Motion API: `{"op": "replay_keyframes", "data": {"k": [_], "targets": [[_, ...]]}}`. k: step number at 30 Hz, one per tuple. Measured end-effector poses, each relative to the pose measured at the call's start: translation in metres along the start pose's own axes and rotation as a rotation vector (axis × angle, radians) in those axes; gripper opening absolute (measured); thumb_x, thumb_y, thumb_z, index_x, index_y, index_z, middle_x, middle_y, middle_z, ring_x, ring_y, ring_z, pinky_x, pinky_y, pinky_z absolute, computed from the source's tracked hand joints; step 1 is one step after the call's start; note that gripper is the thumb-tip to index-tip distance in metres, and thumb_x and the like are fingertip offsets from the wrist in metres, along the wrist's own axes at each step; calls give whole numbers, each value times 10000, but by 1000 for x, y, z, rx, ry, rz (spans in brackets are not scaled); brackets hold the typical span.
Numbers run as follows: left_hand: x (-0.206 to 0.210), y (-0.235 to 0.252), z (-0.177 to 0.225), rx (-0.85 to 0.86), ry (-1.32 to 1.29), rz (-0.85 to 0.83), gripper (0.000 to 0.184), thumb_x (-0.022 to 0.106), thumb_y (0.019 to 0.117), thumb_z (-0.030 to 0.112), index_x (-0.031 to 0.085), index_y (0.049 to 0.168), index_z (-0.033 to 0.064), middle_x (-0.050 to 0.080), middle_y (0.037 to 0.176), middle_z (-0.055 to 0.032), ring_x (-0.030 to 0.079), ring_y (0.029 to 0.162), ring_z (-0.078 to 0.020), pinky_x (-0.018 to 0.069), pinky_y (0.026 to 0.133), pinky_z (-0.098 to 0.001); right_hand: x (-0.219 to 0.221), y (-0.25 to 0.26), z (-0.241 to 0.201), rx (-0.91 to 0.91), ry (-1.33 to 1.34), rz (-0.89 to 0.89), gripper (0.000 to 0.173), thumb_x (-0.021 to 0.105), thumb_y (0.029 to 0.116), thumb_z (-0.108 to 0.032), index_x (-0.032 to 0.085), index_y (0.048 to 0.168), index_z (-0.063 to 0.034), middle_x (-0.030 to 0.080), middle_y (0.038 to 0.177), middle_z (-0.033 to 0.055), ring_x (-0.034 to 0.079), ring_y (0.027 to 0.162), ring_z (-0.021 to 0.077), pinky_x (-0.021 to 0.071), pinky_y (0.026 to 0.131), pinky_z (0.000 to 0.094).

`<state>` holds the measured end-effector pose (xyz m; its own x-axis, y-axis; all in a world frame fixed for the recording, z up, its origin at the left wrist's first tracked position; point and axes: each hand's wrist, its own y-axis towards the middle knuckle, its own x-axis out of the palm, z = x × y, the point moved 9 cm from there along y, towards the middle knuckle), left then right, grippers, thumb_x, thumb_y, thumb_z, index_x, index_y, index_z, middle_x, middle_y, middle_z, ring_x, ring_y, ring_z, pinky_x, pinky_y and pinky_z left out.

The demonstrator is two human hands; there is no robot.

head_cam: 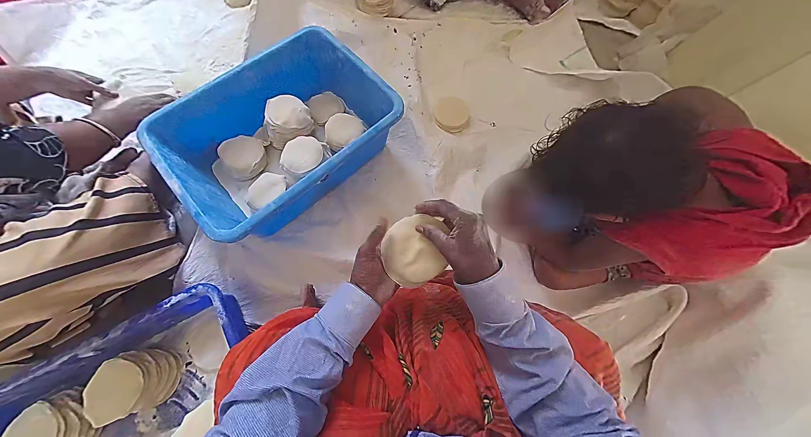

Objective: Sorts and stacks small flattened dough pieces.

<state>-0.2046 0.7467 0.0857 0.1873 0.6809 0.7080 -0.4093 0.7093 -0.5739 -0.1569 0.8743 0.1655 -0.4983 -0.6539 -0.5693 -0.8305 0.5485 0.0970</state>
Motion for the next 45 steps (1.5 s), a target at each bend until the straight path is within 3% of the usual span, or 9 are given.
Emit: {"op": "replay_keyframes", "data": {"k": [4, 12, 17, 21, 24, 28, 32, 38, 45], "targets": [[-2, -2, 1, -4, 64, 50, 270, 529, 1042, 173, 576, 1282, 59, 687, 1104, -150, 695, 1000, -251, 589, 884, -438, -34, 6, 21, 79, -24, 158, 276, 655, 1003, -176, 699, 1233, -28, 731, 1174, 154, 745, 930, 234, 615, 839, 428], [6, -3, 17, 96, -36, -40, 274, 402, 1075, 188, 597, 1213, 54, 702, 1068, -139, 708, 985, -239, 599, 873, -426, 25, -13, 50, 660, 846, -180, 739, 209, 1078, -606, 677, 1161, -39, 750, 947, 82, 733, 834, 173, 617, 707, 368], [4, 6, 23, 87, 323, 22, 257, 485, 1069, 148, 579, 1279, 34, 700, 1053, -132, 707, 939, -213, 603, 847, -387, 64, -23, 56, 783, 1180, -212, 706, 331, 1026, -684, 668, 1141, -74, 740, 954, 97, 731, 876, 204, 620, 772, 404], [21, 18, 20, 36, 681, -82, 311, 573, 1040, 137, 546, 1343, 76, 684, 1055, -115, 685, 898, -189, 587, 819, -356, 54, -18, 58, 555, 1106, -320, 159, 685, 919, -156, 697, 1042, -57, 759, 887, 56, 738, 789, 136, 634, 739, 318], [33, 32, 20, 81, 721, -163, 230, 593, 1029, 115, 601, 1255, 79, 684, 1003, -101, 677, 827, -174, 589, 761, -336, 41, -13, 59, 477, 977, -273, 288, 783, 752, 3, 697, 1026, -2, 760, 863, 70, 736, 764, 139, 635, 746, 316], [15, 63, 31, 231, 924, -47, 354, 570, 1054, 316, 639, 1270, 44, 683, 1130, -157, 666, 988, -248, 553, 880, -458, 20, -4, 73, 437, 442, -129, 319, 849, 768, -42, 714, 1053, 13, 741, 903, 92, 715, 819, 145, 611, 801, 337], [-41, 79, 63, 157, 855, 366, 587, 374, 1104, 465, 566, 1351, -31, 648, 1251, -234, 636, 1126, -345, 496, 954, -528, 27, 15, 86, 434, -233, -173, 422, 844, 852, -265, 717, 1150, 5, 714, 1088, 251, 674, 1078, 416, 493, 970, 628], [-53, 75, 51, 49, 474, 404, 646, 273, 1110, 506, 546, 1360, -23, 628, 1292, -204, 599, 1164, -300, 460, 985, -481, 28, 4, 75, 125, -94, 247, 481, 819, 821, -272, 693, 1196, 1, 747, 1017, 191, 734, 936, 330, 560, 834, 584], [-58, 83, 28, 102, 562, 347, 684, 279, 1096, 547, 544, 1398, -6, 550, 1410, -238, 506, 1314, -356, 401, 1078, -536, 71, 1, 76, 101, -156, 173, 477, 844, 823, -246, 690, 1195, 11, 742, 1046, 211, 726, 957, 365, 556, 846, 587]]}}
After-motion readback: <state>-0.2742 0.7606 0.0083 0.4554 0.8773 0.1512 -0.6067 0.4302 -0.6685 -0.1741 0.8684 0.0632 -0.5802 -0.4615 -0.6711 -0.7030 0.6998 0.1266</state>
